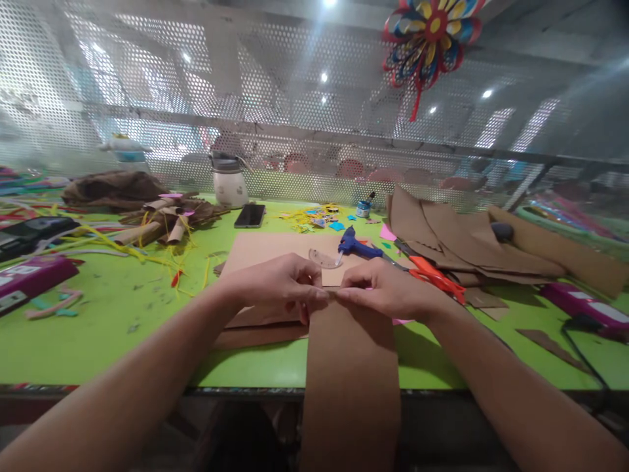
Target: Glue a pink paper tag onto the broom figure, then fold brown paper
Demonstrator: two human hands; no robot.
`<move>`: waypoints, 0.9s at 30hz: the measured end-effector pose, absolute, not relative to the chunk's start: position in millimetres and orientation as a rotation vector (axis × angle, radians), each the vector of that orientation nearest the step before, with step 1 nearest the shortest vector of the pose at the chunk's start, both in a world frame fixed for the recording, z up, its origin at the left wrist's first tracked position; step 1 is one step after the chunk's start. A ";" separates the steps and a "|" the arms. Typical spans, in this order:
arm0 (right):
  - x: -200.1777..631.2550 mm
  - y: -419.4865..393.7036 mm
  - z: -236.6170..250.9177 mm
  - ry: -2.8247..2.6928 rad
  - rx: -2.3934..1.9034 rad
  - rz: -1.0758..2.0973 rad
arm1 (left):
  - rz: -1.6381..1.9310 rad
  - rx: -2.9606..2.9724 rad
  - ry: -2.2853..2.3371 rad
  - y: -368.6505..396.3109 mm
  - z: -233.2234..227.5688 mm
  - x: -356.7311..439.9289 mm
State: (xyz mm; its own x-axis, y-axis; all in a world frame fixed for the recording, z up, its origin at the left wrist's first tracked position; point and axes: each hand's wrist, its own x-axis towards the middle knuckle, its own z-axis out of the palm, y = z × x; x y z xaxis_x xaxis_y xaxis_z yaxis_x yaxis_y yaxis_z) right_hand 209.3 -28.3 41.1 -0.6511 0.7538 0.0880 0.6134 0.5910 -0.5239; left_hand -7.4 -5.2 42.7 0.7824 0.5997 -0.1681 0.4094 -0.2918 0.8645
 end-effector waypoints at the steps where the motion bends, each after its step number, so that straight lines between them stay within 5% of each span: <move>1: 208.9 -28.8 41.3 -2.523 -1.123 0.653 | 0.239 1.943 0.767 -5.2 42.8 -7.5; 27: 205.2 -31.8 40.9 -2.439 -1.128 0.788 | 0.222 1.936 0.750 -9.5 44.6 -4.4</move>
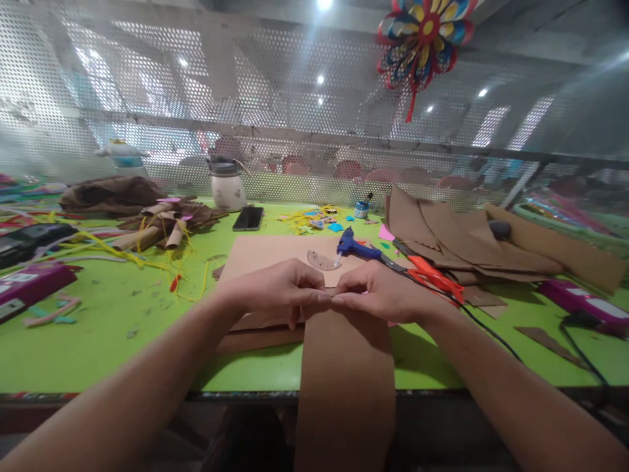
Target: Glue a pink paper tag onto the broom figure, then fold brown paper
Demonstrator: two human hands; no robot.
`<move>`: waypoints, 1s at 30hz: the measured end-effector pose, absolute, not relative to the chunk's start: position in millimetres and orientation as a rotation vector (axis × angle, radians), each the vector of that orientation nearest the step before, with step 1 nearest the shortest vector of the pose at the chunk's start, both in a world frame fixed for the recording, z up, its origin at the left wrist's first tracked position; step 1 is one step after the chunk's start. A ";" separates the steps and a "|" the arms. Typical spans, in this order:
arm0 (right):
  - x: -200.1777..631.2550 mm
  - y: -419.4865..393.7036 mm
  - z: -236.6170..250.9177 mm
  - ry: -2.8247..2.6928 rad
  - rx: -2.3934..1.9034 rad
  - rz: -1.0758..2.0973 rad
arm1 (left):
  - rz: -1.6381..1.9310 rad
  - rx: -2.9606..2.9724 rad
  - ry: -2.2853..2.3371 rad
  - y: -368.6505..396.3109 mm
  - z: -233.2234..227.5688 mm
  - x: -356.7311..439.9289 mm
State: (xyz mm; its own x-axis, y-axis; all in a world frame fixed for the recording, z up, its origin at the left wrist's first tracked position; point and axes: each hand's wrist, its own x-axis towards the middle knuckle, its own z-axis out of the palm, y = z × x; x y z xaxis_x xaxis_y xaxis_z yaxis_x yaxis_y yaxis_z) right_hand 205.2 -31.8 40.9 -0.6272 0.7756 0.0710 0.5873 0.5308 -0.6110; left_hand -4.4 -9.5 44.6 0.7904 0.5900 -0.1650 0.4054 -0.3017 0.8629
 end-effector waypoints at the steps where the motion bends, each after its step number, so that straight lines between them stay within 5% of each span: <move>1: 207.1 -30.4 40.3 -2.407 -1.138 0.824 | 0.230 1.948 0.751 -9.4 45.2 -5.3; 7: 216.4 -23.5 35.3 -2.165 -1.079 1.151 | 0.282 1.991 0.729 -7.3 49.3 -9.5; 14: 209.7 -23.3 34.4 -2.182 -1.042 1.007 | 0.354 2.051 0.752 -2.5 42.5 -8.7; 30: 232.9 -17.5 43.2 -1.856 -0.769 1.300 | 0.414 1.861 0.611 2.9 50.6 -26.6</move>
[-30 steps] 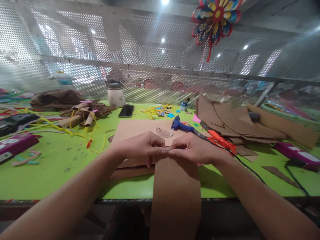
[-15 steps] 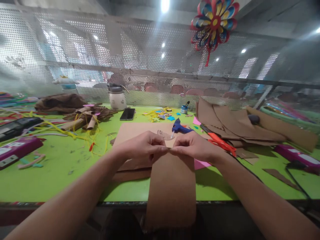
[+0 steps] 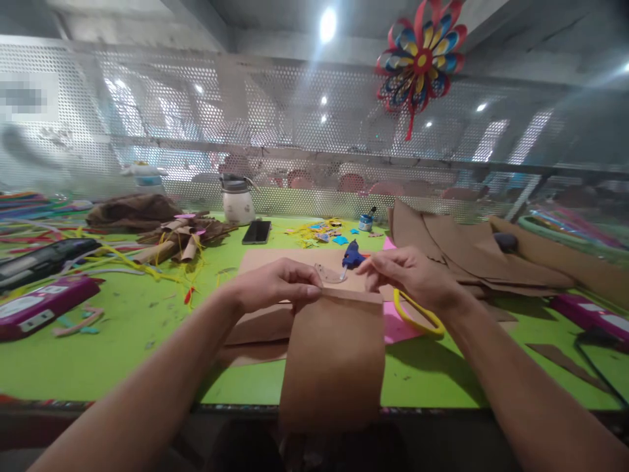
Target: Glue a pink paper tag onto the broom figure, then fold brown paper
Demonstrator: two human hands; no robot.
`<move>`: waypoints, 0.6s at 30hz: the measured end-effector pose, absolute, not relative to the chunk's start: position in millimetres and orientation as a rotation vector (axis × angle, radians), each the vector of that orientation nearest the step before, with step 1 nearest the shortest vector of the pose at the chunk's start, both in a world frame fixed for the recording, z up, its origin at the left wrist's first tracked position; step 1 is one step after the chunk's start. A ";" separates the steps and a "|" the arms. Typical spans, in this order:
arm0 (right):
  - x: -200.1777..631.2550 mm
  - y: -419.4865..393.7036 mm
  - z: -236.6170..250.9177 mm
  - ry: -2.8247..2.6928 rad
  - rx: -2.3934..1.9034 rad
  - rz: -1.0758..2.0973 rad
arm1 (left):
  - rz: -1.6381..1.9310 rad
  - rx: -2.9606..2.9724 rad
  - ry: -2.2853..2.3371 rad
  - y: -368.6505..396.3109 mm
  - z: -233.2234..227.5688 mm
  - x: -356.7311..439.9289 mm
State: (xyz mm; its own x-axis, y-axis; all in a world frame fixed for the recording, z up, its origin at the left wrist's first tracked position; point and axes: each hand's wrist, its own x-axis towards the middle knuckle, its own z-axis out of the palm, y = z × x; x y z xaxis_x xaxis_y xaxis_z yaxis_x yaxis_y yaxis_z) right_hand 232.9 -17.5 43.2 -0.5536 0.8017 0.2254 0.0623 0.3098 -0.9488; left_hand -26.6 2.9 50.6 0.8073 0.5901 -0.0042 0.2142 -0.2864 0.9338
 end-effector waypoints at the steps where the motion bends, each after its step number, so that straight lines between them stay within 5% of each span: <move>1: 230.4 -19.1 42.5 -1.865 -0.732 1.288 | 0.401 1.808 0.567 1.8 48.8 -25.8; 5: 214.8 -31.0 39.6 -2.155 -0.525 1.312 | 0.308 1.638 0.410 -4.3 42.8 -18.4; 12: 202.3 -55.1 47.6 -2.184 -0.418 0.905 | 0.192 1.659 0.359 -13.1 46.4 -8.4; 18: 199.6 -63.3 53.0 -2.176 -0.707 1.137 | 0.395 1.758 0.556 -2.8 44.5 -14.0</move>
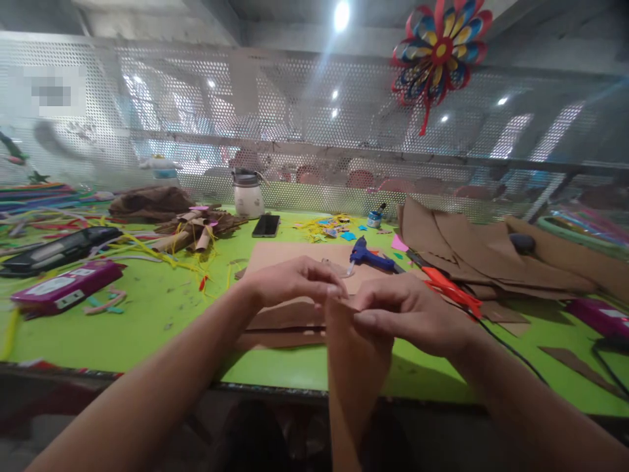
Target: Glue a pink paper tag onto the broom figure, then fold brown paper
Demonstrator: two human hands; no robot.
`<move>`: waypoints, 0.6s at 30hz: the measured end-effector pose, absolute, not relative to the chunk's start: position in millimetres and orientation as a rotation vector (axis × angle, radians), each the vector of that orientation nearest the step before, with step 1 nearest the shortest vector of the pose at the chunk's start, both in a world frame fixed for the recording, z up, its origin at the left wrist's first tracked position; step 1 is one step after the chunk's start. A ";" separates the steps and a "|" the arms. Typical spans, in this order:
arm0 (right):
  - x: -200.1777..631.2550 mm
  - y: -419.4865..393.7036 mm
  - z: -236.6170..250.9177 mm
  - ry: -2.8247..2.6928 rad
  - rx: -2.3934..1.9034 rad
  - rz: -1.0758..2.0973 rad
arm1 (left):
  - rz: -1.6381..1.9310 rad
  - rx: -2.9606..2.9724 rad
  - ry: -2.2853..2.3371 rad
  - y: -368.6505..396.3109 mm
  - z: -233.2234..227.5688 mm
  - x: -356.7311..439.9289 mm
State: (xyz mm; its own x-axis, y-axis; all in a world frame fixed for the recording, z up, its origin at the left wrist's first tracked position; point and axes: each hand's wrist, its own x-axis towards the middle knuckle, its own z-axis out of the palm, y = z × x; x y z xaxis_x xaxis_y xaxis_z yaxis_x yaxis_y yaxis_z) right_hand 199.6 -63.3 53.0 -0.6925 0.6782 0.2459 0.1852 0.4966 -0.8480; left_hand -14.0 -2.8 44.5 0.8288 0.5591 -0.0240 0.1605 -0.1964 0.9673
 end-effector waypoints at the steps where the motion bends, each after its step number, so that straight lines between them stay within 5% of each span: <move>1: 198.8 -60.9 51.6 -2.175 -0.789 1.157 | 0.477 1.747 0.603 0.1 42.8 -15.1; 10: 201.4 -24.1 30.0 -2.161 -1.159 1.127 | 0.448 2.036 0.774 6.3 40.3 -17.6; 18: 203.8 -6.3 11.3 -2.436 -1.048 0.523 | 0.400 2.266 1.070 8.8 22.8 -15.1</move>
